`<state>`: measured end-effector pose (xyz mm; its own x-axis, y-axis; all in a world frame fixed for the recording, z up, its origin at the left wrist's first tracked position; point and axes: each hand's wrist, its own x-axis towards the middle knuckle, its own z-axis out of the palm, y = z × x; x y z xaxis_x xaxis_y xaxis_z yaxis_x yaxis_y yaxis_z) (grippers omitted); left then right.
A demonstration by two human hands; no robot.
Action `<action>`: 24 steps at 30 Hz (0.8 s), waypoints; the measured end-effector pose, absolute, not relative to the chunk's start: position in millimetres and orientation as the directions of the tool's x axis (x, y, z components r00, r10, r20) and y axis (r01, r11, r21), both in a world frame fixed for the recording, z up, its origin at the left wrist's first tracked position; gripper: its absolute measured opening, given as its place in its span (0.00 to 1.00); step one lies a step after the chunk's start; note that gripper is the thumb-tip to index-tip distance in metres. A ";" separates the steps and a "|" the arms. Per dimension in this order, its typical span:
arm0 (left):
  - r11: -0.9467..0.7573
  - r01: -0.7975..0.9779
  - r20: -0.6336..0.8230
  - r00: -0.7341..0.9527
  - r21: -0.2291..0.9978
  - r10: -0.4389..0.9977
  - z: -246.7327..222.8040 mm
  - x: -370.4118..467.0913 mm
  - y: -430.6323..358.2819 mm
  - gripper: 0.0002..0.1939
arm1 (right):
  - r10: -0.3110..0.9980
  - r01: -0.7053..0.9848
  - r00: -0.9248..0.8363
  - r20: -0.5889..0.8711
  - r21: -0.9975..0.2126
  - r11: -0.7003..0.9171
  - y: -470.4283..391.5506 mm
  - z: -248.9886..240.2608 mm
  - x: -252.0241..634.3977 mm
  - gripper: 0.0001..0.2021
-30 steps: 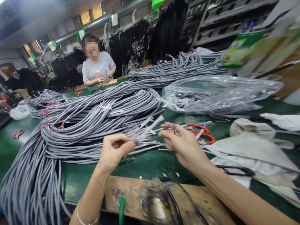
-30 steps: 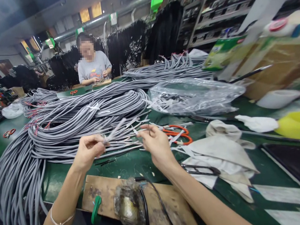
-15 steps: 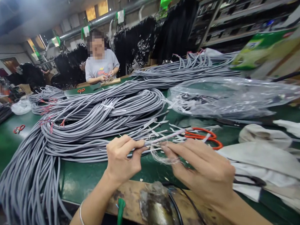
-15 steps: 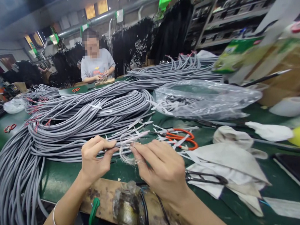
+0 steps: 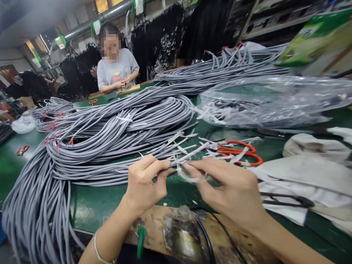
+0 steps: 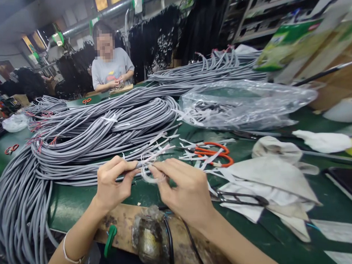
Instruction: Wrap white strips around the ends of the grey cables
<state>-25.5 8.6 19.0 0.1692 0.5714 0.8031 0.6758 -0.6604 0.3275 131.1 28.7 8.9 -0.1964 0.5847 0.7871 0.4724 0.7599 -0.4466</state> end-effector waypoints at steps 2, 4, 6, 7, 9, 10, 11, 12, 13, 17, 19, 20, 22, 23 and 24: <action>-0.681 0.657 0.801 0.194 0.323 0.567 16.4 -24.6 9.7 0.08 | 0.764 0.291 -0.198 0.615 -0.707 0.644 29.1 8.9 127.5 0.14; -0.706 0.626 0.801 0.210 0.330 0.560 14.6 -23.8 10.7 0.08 | 0.864 0.132 -0.217 0.454 -0.864 0.487 29.4 8.9 124.2 0.20; -0.716 0.603 0.798 0.208 0.352 0.566 14.3 -23.3 11.0 0.07 | 0.915 0.002 -0.205 0.347 -0.935 0.355 29.7 8.4 122.2 0.23; -0.713 0.596 0.792 0.199 0.370 0.577 14.7 -23.0 10.7 0.06 | 0.931 -0.052 -0.187 0.313 -0.950 0.309 29.8 7.9 121.8 0.23; -0.696 0.583 0.770 0.178 0.419 0.613 16.1 -22.3 9.6 0.06 | 0.948 -0.143 -0.148 0.281 -0.955 0.261 30.4 7.0 122.2 0.23; -0.683 0.572 0.752 0.165 0.454 0.639 16.9 -21.9 8.8 0.05 | 0.950 -0.177 -0.133 0.282 -0.950 0.257 30.9 6.5 122.8 0.22; -0.665 0.557 0.728 0.149 0.498 0.669 17.7 -21.5 7.9 0.03 | 0.949 -0.202 -0.122 0.290 -0.944 0.262 31.5 6.0 123.7 0.22; -0.645 0.538 0.702 0.132 0.542 0.700 18.3 -21.0 7.0 0.03 | 0.946 -0.215 -0.117 0.302 -0.938 0.273 32.2 5.4 124.8 0.22; -0.627 0.517 0.675 0.122 0.582 0.727 18.8 -20.6 6.3 0.05 | 0.942 -0.210 -0.124 0.312 -0.936 0.283 33.0 4.9 125.9 0.22; -0.601 0.489 0.621 0.143 0.632 0.770 20.4 -20.7 5.4 0.09 | 0.911 -0.019 -0.165 0.379 -0.924 0.381 35.5 5.2 130.5 0.19; -0.580 0.507 0.583 0.174 0.638 0.793 21.5 -21.9 5.8 0.10 | 0.860 0.154 -0.140 0.491 -0.847 0.508 35.2 7.4 132.0 0.14; -0.563 0.517 0.554 0.191 0.645 0.810 22.3 -22.5 5.9 0.11 | 0.818 0.250 -0.113 0.563 -0.781 0.572 34.6 8.7 132.3 0.12; -0.528 0.546 0.488 0.232 0.651 0.842 23.9 -23.3 5.8 0.11 | 0.723 0.427 -0.050 0.689 -0.639 0.639 33.2 10.6 132.1 0.10; -0.514 0.566 0.456 0.255 0.644 0.853 24.6 -23.5 5.4 0.12 | 0.684 0.492 -0.018 0.729 -0.589 0.641 32.7 10.9 131.8 0.09; -0.502 0.589 0.425 0.278 0.633 0.862 25.0 -23.4 5.0 0.12 | 0.658 0.539 0.006 0.753 -0.556 0.632 32.8 10.9 131.7 0.09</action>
<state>-23.4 5.0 25.0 0.2777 0.8615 0.4250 0.5889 -0.5022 0.6332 131.7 32.8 10.9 0.0056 0.6579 0.7531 0.5389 0.6324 -0.5565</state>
